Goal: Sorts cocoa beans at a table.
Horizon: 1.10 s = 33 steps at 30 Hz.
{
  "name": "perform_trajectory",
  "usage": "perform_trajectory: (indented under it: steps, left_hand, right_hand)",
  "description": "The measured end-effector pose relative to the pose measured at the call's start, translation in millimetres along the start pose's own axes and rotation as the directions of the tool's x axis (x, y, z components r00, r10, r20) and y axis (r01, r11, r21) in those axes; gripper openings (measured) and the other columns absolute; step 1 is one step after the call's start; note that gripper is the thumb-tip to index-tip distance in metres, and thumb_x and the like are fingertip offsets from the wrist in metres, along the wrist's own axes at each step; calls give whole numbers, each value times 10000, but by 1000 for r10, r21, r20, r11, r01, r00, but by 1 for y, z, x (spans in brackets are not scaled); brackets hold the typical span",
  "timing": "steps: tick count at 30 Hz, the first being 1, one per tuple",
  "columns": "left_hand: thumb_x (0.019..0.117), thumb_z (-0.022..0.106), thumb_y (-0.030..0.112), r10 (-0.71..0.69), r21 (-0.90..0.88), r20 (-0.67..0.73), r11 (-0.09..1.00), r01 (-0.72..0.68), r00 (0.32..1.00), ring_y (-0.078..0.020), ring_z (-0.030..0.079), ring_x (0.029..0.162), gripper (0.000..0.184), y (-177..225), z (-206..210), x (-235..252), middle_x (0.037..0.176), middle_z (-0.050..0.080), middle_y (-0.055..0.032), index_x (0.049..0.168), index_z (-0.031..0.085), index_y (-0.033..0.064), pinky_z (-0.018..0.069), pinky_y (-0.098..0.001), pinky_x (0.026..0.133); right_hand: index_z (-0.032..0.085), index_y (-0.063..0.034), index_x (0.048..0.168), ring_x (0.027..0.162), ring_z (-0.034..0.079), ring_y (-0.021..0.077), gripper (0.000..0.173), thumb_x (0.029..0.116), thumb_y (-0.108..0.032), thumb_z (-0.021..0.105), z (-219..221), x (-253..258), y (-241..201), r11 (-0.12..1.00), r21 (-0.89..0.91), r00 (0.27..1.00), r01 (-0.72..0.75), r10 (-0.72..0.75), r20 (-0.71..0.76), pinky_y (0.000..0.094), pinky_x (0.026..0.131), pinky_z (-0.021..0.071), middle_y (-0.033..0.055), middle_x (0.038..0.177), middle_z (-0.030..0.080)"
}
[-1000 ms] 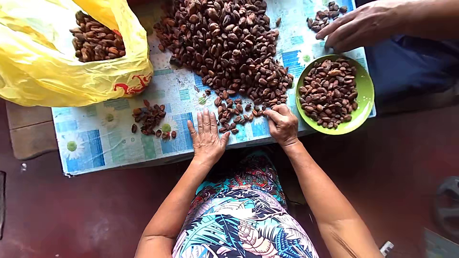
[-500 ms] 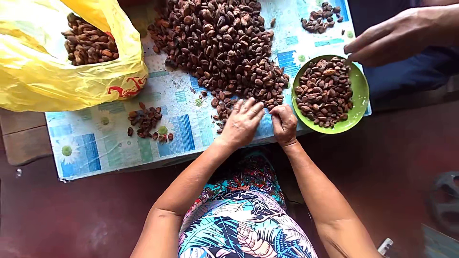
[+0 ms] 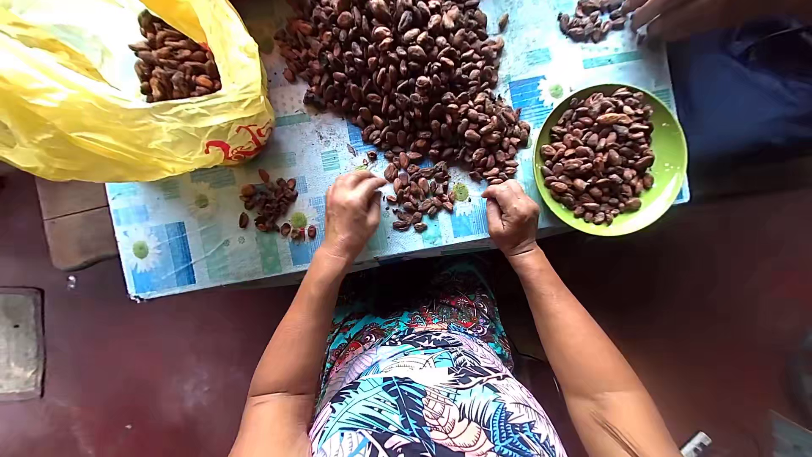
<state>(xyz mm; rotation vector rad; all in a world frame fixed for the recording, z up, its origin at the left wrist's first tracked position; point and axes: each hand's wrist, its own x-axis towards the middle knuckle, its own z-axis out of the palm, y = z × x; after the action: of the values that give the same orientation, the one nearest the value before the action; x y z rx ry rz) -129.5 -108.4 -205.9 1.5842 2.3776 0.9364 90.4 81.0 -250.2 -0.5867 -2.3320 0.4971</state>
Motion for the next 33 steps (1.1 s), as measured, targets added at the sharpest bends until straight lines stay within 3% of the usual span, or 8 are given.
perform_trajectory:
  steps: [3,8,14,20,24,26,29,33]
  left_hand:
    - [968,576,16,-51,-22,-4,998,51,999,-422,681,1030,220,-10,-5,13,1106,709,-254,1105,738,-42,503,-580,949]
    - [950,612,14,48,-6,199,999,-48,979,-471,601,1199,251,-3,8,40,1222,658,-275,1162,746,23,456,-604,1030]
    - [935,601,-37,81,54,266,994,-99,961,-464,637,1087,98,-5,-2,32,1076,647,-281,961,690,-69,525,-569,937]
    - [952,564,-3,-154,303,373,952,37,915,-490,632,1091,152,14,-6,45,1131,618,-297,1047,665,-68,522,-624,835]
    - [899,571,-49,-216,-110,300,960,258,929,-351,673,983,205,-5,-18,54,1086,674,-246,1069,676,-93,540,-515,874]
    - [906,530,-35,-362,-580,270,678,451,892,-98,629,698,128,-12,-25,47,893,641,-43,1013,570,23,560,-255,647]
    - [950,396,-74,-421,-903,400,-28,429,815,-55,648,657,284,-21,-25,32,857,656,12,1037,517,168,557,-185,570]
    - [1040,262,12,-429,-862,505,-300,409,749,-154,744,806,375,-14,-24,24,923,732,-73,1181,606,56,627,-276,751]
  right_hand:
    - [742,16,962,799,698,336,252,959,-35,495,1,-1,1,1000,-8,1000,8,-8,-6,441,654,538,204,886,702]
    - [743,20,968,802,699,335,248,953,-28,501,2,-1,1,1000,-25,1000,9,-9,-8,440,659,543,208,891,701]
    - [748,16,964,799,699,335,232,951,-29,520,1,0,1,999,-49,1000,9,-9,5,443,667,545,205,890,702]
    - [749,12,967,815,703,339,228,950,-33,526,1,0,1,998,-59,1000,13,-12,6,451,677,544,206,899,707]
    - [748,15,962,826,707,340,224,948,-29,528,1,1,0,999,-52,1000,14,-14,-1,446,682,546,206,907,714]
    - [751,17,964,820,708,340,219,942,-24,537,1,1,0,999,-47,1000,12,-12,-7,447,678,550,210,909,713]
    - [749,19,964,821,707,346,215,941,-26,540,1,0,1,999,-36,1000,6,-7,-5,455,674,546,217,912,711]
    - [749,18,970,824,706,346,217,949,-33,539,1,0,0,999,-41,1000,2,-1,11,457,681,547,217,915,713]
